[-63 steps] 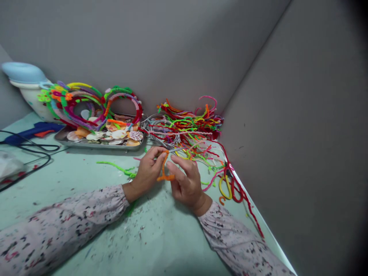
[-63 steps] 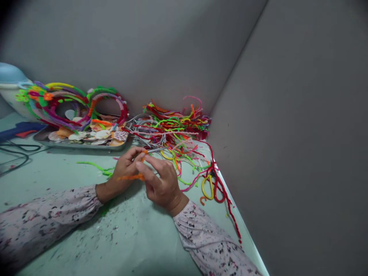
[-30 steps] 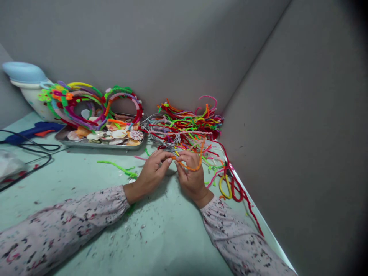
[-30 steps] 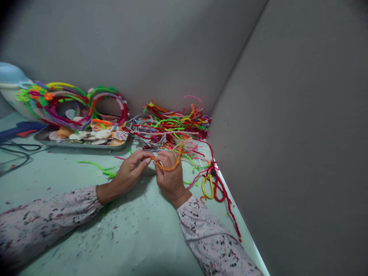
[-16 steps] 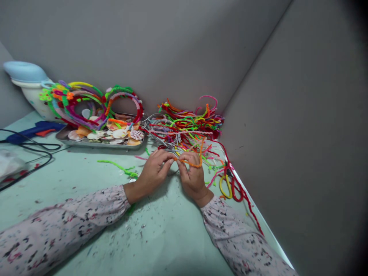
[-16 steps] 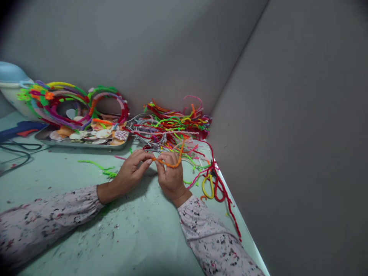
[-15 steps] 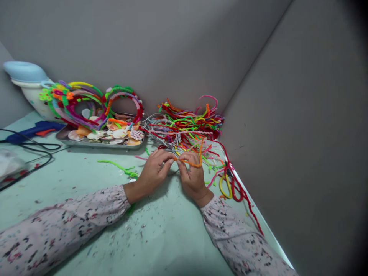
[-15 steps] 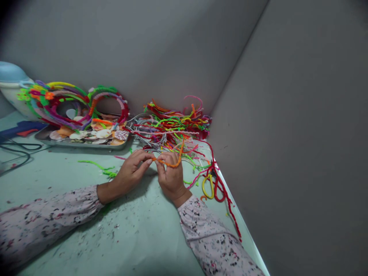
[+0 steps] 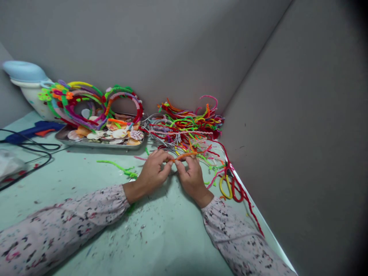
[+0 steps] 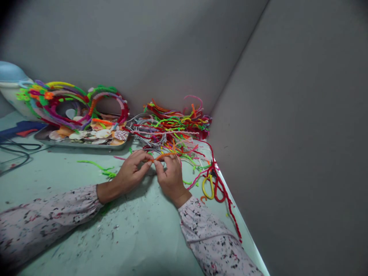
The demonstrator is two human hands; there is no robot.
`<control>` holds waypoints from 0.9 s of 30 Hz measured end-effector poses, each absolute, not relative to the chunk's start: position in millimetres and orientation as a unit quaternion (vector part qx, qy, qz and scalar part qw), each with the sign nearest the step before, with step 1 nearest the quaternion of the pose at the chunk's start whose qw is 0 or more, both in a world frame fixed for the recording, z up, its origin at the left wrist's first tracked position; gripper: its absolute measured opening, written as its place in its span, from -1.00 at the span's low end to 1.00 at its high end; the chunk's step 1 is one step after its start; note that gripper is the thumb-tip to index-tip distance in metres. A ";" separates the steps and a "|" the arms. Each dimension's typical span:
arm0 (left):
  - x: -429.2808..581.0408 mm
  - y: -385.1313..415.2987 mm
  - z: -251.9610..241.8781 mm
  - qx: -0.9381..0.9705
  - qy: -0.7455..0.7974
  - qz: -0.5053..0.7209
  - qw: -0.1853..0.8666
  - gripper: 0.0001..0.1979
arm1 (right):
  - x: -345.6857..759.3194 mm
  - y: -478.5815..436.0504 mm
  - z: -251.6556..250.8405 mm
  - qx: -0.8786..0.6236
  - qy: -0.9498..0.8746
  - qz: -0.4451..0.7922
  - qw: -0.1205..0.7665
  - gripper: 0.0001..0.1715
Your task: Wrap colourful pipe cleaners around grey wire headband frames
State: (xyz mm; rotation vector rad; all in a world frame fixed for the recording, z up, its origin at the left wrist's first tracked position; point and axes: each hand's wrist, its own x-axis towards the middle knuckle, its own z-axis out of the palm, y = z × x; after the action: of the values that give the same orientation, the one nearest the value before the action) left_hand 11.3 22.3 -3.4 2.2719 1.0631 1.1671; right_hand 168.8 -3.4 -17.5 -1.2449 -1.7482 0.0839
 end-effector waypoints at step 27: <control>12.7 21.9 -5.5 0.820 0.384 0.395 0.156 -0.97 | 170.9 -1.3 -15.0 -0.515 -0.715 0.120 0.457 -0.79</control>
State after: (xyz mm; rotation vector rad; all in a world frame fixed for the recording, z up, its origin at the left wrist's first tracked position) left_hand 12.7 21.9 -5.5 2.3474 1.1006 1.1303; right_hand 170.9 -1.3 -15.0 -1.2703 -1.7612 0.2968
